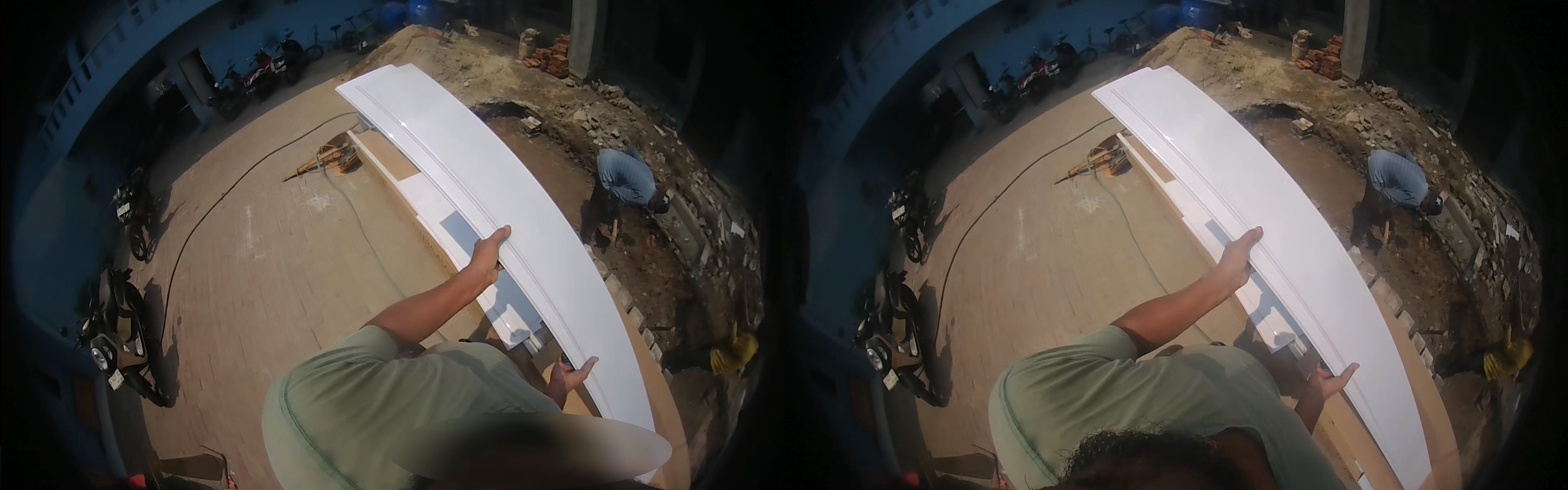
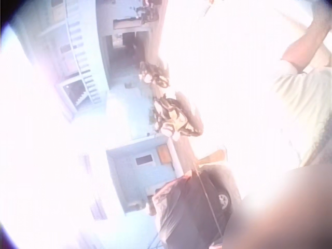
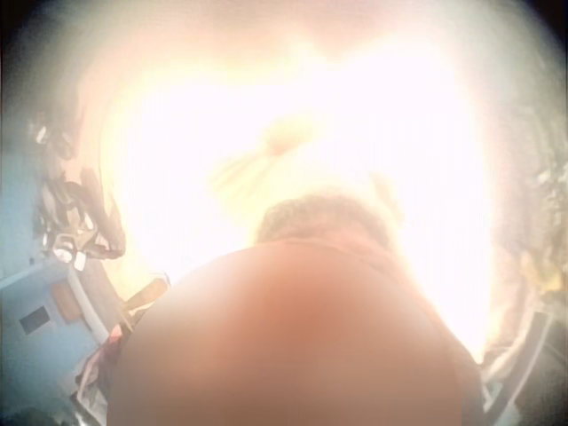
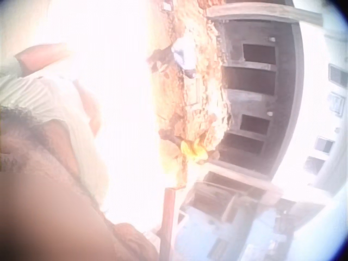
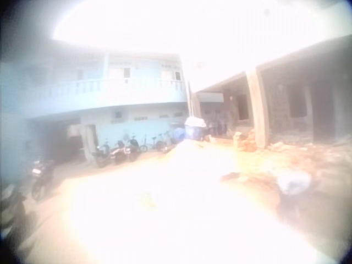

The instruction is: The person measures and cuts long white panels using a utility knife and a tape measure. They repeatedly mark, score, and snap the panels to size, stacking the cut pieces on a cardboard surface.

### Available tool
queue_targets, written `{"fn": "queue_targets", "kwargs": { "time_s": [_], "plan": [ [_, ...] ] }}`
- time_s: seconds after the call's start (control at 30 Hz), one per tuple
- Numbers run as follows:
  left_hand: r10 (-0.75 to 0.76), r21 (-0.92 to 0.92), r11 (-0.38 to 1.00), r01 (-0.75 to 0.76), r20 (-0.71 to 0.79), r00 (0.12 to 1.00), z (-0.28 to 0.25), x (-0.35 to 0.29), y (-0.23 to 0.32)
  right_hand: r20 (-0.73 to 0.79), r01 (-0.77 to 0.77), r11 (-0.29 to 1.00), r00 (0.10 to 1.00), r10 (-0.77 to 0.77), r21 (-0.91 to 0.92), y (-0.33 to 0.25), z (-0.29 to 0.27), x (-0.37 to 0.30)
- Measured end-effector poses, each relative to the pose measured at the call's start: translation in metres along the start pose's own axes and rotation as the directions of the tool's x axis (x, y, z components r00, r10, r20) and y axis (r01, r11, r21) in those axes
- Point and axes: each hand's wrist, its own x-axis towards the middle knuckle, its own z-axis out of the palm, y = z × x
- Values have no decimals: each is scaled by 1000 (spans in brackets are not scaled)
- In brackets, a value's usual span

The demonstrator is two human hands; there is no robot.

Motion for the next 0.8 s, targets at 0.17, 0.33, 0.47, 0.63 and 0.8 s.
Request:
{"fn": "queue_targets", "kwargs": {
  "time_s": [0.17, 0.33, 0.47, 0.63, 0.8],
  "plan": [
    [187, -75, 977, -199, -143, 972, -141, 24, 205, -69, 92, 956, 995, -75, 278, 61, -26, -17],
    [360, 49, 933, -357, -101, 927, -267, 60, 375, -382, 214, 955, 916, -123, 206, 110, -66, -5],
    [510, 145, 859, -491, -155, 846, -339, 79, 493, -269, 90, 990, 961, -59, 105, 185, -37, -2],
    [481, 185, 874, -450, -190, 856, -418, 140, 584, -268, -50, 999, 962, 52, 16, 276, 36, 27],
    [499, 217, 865, -452, -285, 818, -457, 285, 649, -45, -37, 999, 998, 36, -32, 356, 112, 51]
  ]
}}
